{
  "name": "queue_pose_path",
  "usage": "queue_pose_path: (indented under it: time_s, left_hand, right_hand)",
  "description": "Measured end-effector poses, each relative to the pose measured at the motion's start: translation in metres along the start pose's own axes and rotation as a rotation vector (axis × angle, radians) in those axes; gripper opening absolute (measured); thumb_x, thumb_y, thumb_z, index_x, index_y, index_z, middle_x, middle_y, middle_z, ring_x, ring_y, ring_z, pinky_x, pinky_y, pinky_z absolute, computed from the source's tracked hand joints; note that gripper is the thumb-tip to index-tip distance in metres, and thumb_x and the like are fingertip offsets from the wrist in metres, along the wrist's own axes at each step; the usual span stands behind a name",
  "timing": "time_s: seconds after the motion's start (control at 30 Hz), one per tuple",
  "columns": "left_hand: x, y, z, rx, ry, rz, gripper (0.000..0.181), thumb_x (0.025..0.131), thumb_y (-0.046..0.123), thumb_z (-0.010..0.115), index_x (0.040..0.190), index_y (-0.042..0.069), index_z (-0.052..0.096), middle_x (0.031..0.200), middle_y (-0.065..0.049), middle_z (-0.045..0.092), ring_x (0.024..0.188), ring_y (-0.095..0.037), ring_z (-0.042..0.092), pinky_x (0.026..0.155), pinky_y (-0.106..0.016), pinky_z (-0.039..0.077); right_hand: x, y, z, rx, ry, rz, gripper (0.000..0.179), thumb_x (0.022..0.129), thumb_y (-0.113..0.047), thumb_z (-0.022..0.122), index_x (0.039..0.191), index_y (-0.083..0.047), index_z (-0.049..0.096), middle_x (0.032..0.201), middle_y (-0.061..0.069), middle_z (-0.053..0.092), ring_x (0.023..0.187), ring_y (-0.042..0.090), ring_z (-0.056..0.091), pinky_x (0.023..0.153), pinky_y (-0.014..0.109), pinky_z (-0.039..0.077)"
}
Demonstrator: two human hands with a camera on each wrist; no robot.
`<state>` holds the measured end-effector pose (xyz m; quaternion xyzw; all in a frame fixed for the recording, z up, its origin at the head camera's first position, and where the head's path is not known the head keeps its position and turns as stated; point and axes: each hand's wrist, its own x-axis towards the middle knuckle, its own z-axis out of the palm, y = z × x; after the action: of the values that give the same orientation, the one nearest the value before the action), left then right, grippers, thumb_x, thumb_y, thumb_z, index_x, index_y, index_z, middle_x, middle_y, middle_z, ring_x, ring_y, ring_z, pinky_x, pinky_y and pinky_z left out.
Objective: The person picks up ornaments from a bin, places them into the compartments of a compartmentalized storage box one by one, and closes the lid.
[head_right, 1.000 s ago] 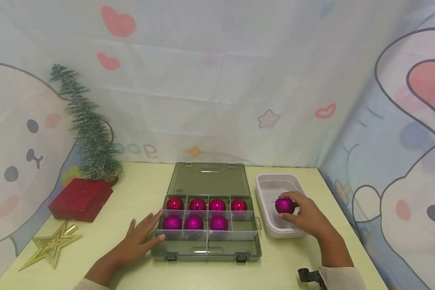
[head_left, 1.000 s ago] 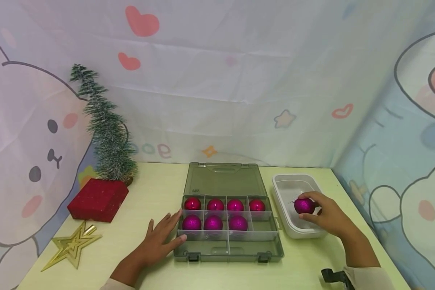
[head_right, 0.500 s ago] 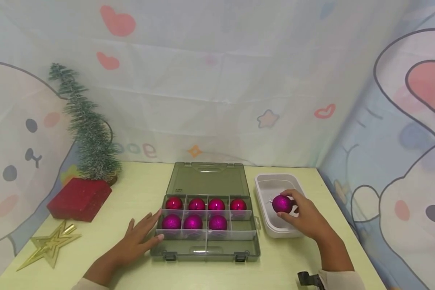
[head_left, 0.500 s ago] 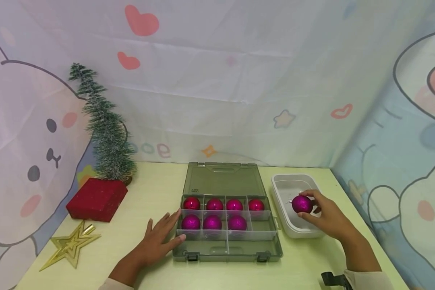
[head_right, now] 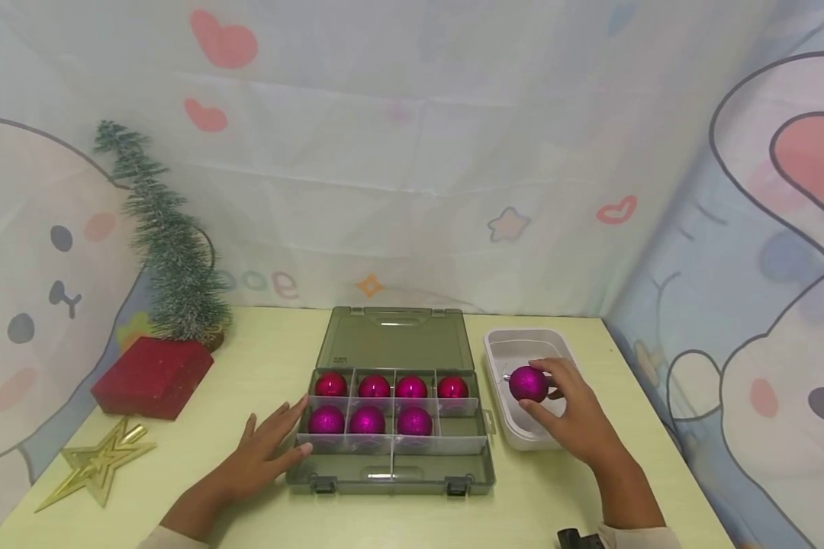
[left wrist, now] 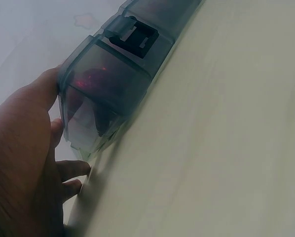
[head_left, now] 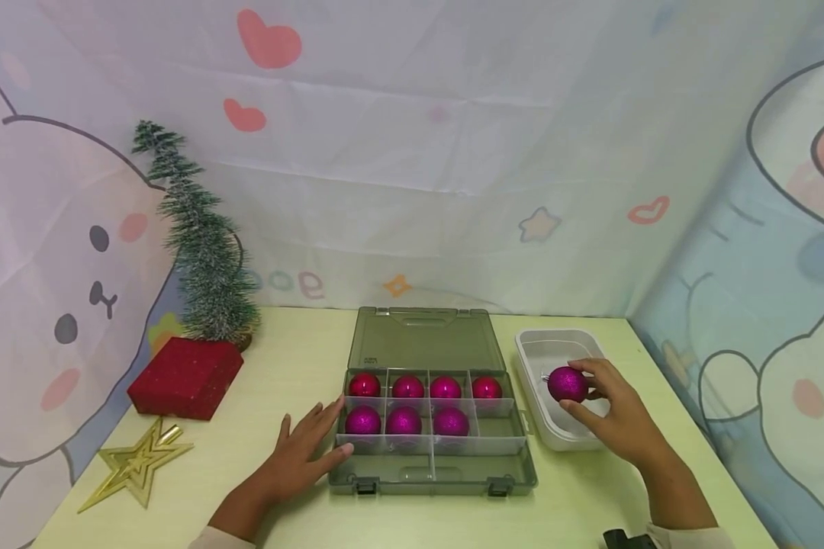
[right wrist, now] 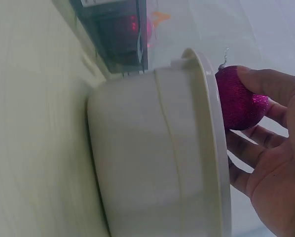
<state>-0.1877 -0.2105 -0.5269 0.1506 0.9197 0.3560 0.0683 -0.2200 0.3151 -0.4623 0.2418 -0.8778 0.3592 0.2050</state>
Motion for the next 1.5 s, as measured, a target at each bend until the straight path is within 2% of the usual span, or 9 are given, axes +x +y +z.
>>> queue_pose_path:
  time_s: [0.2, 0.47, 0.7, 0.93, 1.0, 1.1, 1.2, 1.37, 1.5]
  left_hand:
    - [0.0, -0.002, 0.001, -0.004, 0.005, 0.005, 0.083, 0.109, 0.054, 0.06, 0.177, 0.028, 0.02, 0.181, -0.012, 0.03, 0.17, -0.049, 0.014, 0.123, -0.085, -0.016]
    - [0.0, -0.004, 0.002, -0.006, 0.014, 0.004, 0.083, 0.109, 0.054, 0.061, 0.177, 0.029, 0.021, 0.181, -0.012, 0.03, 0.17, -0.049, 0.015, 0.123, -0.085, -0.015]
    - [0.0, -0.004, 0.001, 0.002, 0.011, 0.006, 0.083, 0.109, 0.054, 0.06, 0.177, 0.029, 0.02, 0.181, -0.012, 0.031, 0.17, -0.049, 0.015, 0.123, -0.085, -0.015]
    - [0.001, -0.005, 0.001, 0.009, 0.015, 0.007, 0.083, 0.109, 0.054, 0.06, 0.177, 0.029, 0.02, 0.181, -0.012, 0.031, 0.17, -0.048, 0.015, 0.123, -0.084, -0.015]
    - [0.001, -0.004, 0.002, 0.012, 0.015, 0.006, 0.083, 0.109, 0.054, 0.059, 0.177, 0.029, 0.02, 0.181, -0.012, 0.031, 0.17, -0.048, 0.015, 0.123, -0.084, -0.015]
    - [0.001, -0.004, 0.002, 0.015, 0.014, 0.006, 0.083, 0.109, 0.054, 0.059, 0.177, 0.028, 0.02, 0.181, -0.012, 0.031, 0.17, -0.048, 0.016, 0.123, -0.085, -0.014]
    - [0.0, -0.004, 0.002, 0.011, 0.013, 0.006, 0.083, 0.109, 0.054, 0.06, 0.177, 0.028, 0.02, 0.181, -0.012, 0.031, 0.17, -0.048, 0.016, 0.123, -0.085, -0.014]
    - [0.001, -0.004, 0.003, 0.014, 0.018, 0.011, 0.083, 0.109, 0.054, 0.06, 0.177, 0.028, 0.02, 0.181, -0.011, 0.031, 0.17, -0.048, 0.017, 0.123, -0.085, -0.014]
    - [0.001, -0.003, 0.002, 0.014, 0.015, 0.009, 0.083, 0.109, 0.054, 0.06, 0.177, 0.027, 0.02, 0.181, -0.012, 0.031, 0.17, -0.048, 0.017, 0.123, -0.085, -0.014]
  right_hand:
    - [-0.001, -0.005, 0.011, 0.021, 0.029, -0.018, 0.061, 0.087, 0.004, 0.088, 0.141, 0.004, 0.061, 0.13, 0.014, 0.071, 0.119, -0.014, 0.056, 0.092, 0.008, 0.05]
    - [-0.001, -0.01, 0.021, -0.004, 0.034, -0.059, 0.06, 0.085, 0.003, 0.09, 0.139, -0.005, 0.067, 0.132, 0.01, 0.073, 0.122, -0.008, 0.057, 0.093, 0.014, 0.051]
    - [-0.001, -0.016, 0.029, 0.016, 0.053, -0.126, 0.06, 0.084, 0.009, 0.088, 0.139, -0.003, 0.068, 0.136, 0.012, 0.063, 0.124, -0.001, 0.056, 0.097, 0.007, 0.047]
    - [-0.003, -0.021, 0.038, -0.055, -0.009, -0.105, 0.061, 0.088, 0.0, 0.088, 0.144, -0.009, 0.066, 0.137, 0.007, 0.067, 0.129, 0.009, 0.061, 0.112, 0.0, 0.035]
    - [-0.005, -0.022, 0.041, -0.09, -0.028, -0.099, 0.061, 0.09, -0.003, 0.087, 0.146, -0.009, 0.065, 0.141, 0.007, 0.067, 0.132, 0.017, 0.063, 0.115, 0.006, 0.037]
    - [-0.006, -0.024, 0.046, -0.133, -0.046, -0.097, 0.061, 0.091, -0.005, 0.086, 0.148, -0.009, 0.063, 0.145, 0.008, 0.068, 0.136, 0.027, 0.062, 0.115, 0.028, 0.044]
    - [-0.008, -0.027, 0.05, -0.152, -0.056, -0.116, 0.062, 0.091, -0.004, 0.085, 0.149, -0.009, 0.062, 0.147, 0.01, 0.068, 0.138, 0.031, 0.06, 0.106, 0.046, 0.041]
    - [-0.009, -0.031, 0.054, -0.193, -0.051, -0.193, 0.064, 0.089, 0.0, 0.084, 0.149, -0.007, 0.063, 0.147, 0.011, 0.069, 0.136, 0.032, 0.061, 0.102, 0.044, 0.038]
    - [-0.009, -0.032, 0.056, -0.215, -0.076, -0.206, 0.063, 0.089, -0.001, 0.085, 0.148, -0.006, 0.064, 0.149, 0.01, 0.069, 0.135, 0.03, 0.063, 0.104, 0.038, 0.039]
